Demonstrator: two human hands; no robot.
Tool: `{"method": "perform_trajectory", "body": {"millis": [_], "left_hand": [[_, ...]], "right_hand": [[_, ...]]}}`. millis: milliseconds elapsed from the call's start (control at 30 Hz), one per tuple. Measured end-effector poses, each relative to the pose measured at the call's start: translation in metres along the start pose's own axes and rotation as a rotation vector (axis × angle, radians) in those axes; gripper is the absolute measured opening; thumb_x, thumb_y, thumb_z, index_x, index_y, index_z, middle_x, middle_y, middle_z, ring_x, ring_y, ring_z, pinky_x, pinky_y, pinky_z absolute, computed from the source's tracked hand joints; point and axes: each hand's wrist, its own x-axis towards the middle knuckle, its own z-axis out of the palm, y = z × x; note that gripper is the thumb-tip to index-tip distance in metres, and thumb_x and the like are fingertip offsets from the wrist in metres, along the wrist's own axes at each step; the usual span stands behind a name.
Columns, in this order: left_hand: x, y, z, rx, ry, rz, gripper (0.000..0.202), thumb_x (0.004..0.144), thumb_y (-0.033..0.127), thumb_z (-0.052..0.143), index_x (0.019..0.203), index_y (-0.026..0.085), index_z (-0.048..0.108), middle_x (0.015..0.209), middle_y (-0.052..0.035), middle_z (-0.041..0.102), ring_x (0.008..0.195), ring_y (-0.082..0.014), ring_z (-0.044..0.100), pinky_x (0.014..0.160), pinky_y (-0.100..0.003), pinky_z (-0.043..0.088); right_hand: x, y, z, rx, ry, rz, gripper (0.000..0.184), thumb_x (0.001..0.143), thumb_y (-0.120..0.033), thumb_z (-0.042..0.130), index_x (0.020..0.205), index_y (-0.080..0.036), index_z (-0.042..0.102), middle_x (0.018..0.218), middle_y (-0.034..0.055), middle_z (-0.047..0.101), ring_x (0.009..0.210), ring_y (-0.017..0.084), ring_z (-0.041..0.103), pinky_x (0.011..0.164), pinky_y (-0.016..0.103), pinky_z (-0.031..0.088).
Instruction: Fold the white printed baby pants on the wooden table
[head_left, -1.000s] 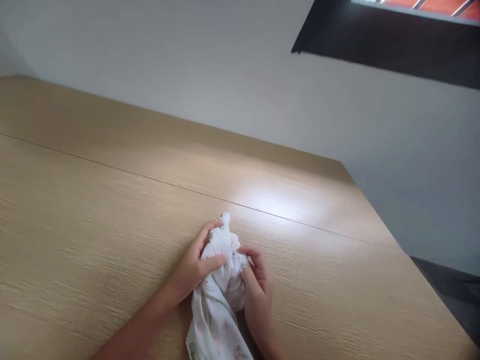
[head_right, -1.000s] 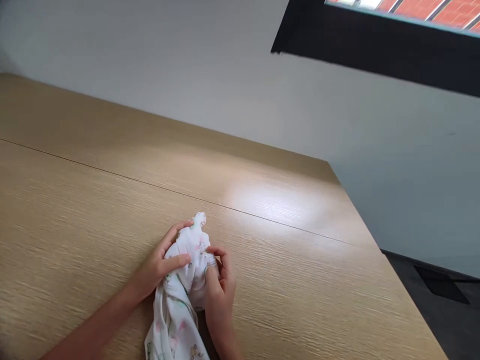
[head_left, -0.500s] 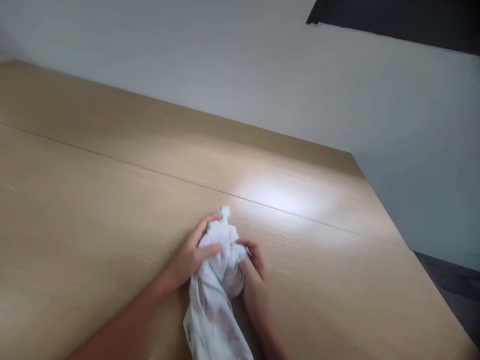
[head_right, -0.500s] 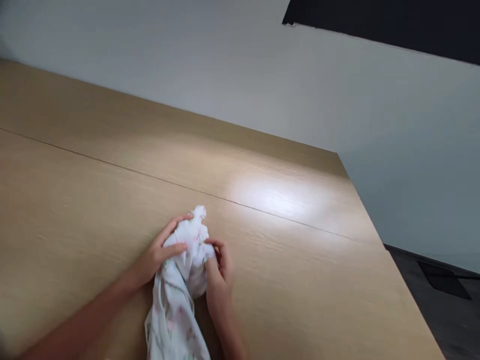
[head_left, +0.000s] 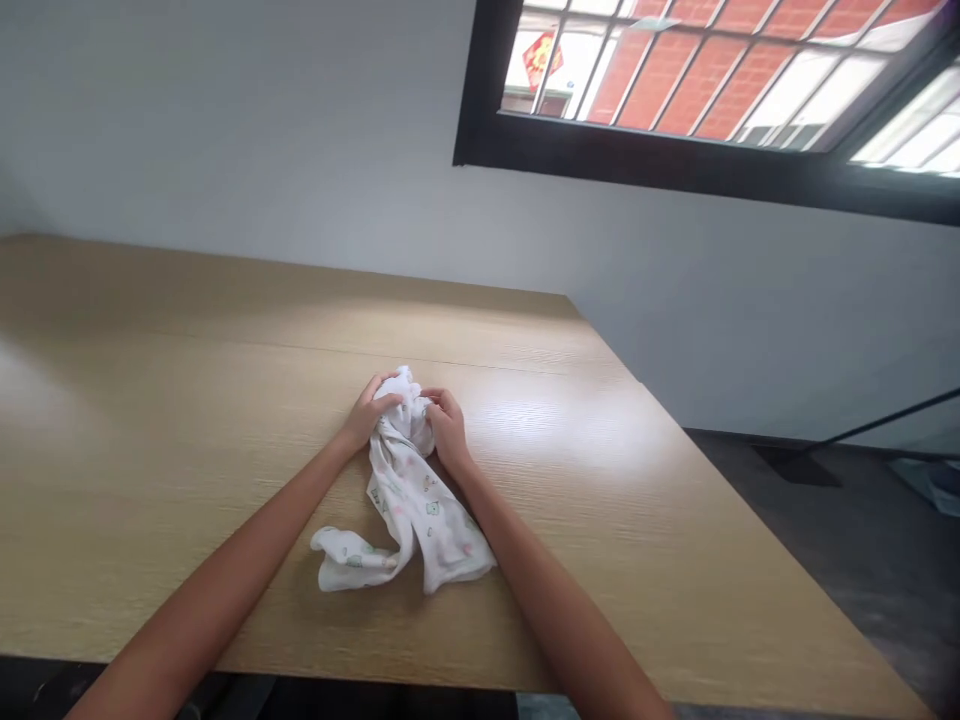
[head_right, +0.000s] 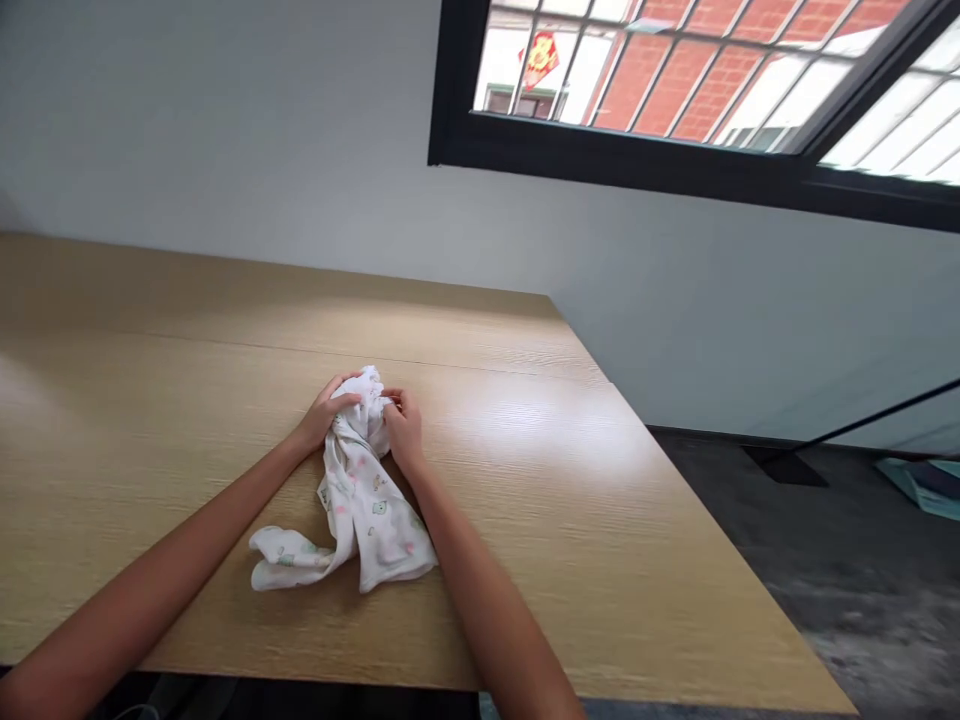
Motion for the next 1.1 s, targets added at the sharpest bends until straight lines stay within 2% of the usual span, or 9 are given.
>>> {"method": "perform_trajectory", "body": {"millis": [267,467,533,633,733,833,933,1000,1100], "left_hand": [[0.002,-0.001,-0.001,-0.116,-0.001,0.017,0.054,0.057,0.020,0.061,0.110,0.018,0.051,0.103,-0.0037,0.056,0.088,-0.0193,0.053,0.072,-0.024,0.042],[0.008,-0.002,-0.011,-0.266,0.100,0.044,0.078,0.048,0.014,0.047,0.124,0.026,0.036,0.108,-0.0013,0.055,0.084,-0.0183,0.055,0.063,-0.023,0.044],[0.009,-0.002,-0.015,-0.296,0.116,0.037,0.079,0.046,0.015,0.045,0.125,0.025,0.036,0.105,-0.0010,0.056,0.079,-0.0177,0.055,0.060,-0.023,0.044],[0.008,-0.001,-0.016,-0.317,0.108,0.031,0.075,0.046,0.016,0.045,0.120,0.022,0.042,0.096,-0.0012,0.058,0.072,-0.0162,0.054,0.057,-0.023,0.043],[0.001,0.001,-0.012,-0.317,0.093,0.036,0.060,0.049,0.018,0.050,0.109,0.018,0.051,0.084,-0.0008,0.058,0.066,-0.0145,0.052,0.055,-0.022,0.041],[-0.007,0.002,-0.010,-0.310,0.116,0.050,0.048,0.057,0.029,0.058,0.102,0.016,0.052,0.079,-0.0001,0.057,0.066,-0.0138,0.053,0.060,-0.023,0.042],[-0.009,0.003,-0.015,-0.273,0.177,0.047,0.057,0.056,0.039,0.068,0.104,0.017,0.047,0.076,-0.0002,0.058,0.063,-0.0130,0.054,0.061,-0.024,0.043],[-0.007,0.004,-0.021,-0.227,0.209,0.029,0.062,0.050,0.035,0.073,0.103,0.016,0.046,0.072,0.0000,0.058,0.058,-0.0126,0.053,0.057,-0.024,0.042],[-0.002,0.004,-0.030,-0.158,0.229,0.023,0.050,0.049,0.029,0.069,0.093,0.014,0.050,0.062,0.0024,0.055,0.050,-0.0107,0.049,0.050,-0.022,0.038]], "right_hand": [[0.000,0.000,0.000,-0.005,-0.027,-0.029,0.031,0.061,-0.026,0.044,0.090,-0.016,0.051,0.073,-0.0008,0.052,0.062,0.010,0.044,0.057,0.021,0.035],[0.001,0.003,0.000,0.031,-0.069,-0.063,0.061,0.063,-0.029,0.054,0.117,-0.018,0.028,0.075,-0.0026,0.052,0.066,0.012,0.049,0.058,0.021,0.039],[0.001,0.002,-0.002,-0.012,-0.160,-0.079,0.055,0.064,-0.029,0.053,0.115,-0.017,0.036,0.074,-0.0024,0.052,0.064,0.011,0.048,0.057,0.020,0.037],[0.001,0.000,-0.005,-0.104,-0.270,-0.095,0.025,0.064,-0.028,0.054,0.085,-0.014,0.055,0.068,-0.0020,0.052,0.061,0.010,0.045,0.055,0.020,0.034],[-0.003,-0.004,-0.009,-0.161,-0.269,-0.114,0.012,0.063,-0.025,0.055,0.063,-0.014,0.053,0.060,-0.0031,0.048,0.058,0.009,0.040,0.053,0.020,0.030],[-0.013,-0.009,-0.010,-0.180,-0.260,-0.140,0.011,0.064,-0.025,0.054,0.066,-0.014,0.055,0.062,-0.0034,0.049,0.059,0.009,0.040,0.055,0.020,0.031],[-0.023,-0.014,-0.009,-0.159,-0.289,-0.157,0.017,0.065,-0.027,0.054,0.075,-0.014,0.058,0.069,-0.0022,0.053,0.064,0.010,0.044,0.059,0.020,0.034],[-0.028,-0.015,-0.007,-0.139,-0.304,-0.155,0.021,0.066,-0.029,0.053,0.079,-0.014,0.059,0.072,-0.0012,0.055,0.065,0.011,0.046,0.059,0.021,0.036],[-0.031,-0.014,-0.005,-0.130,-0.279,-0.144,0.022,0.067,-0.030,0.053,0.078,-0.013,0.060,0.071,-0.0006,0.055,0.063,0.011,0.045,0.058,0.021,0.035]]}}
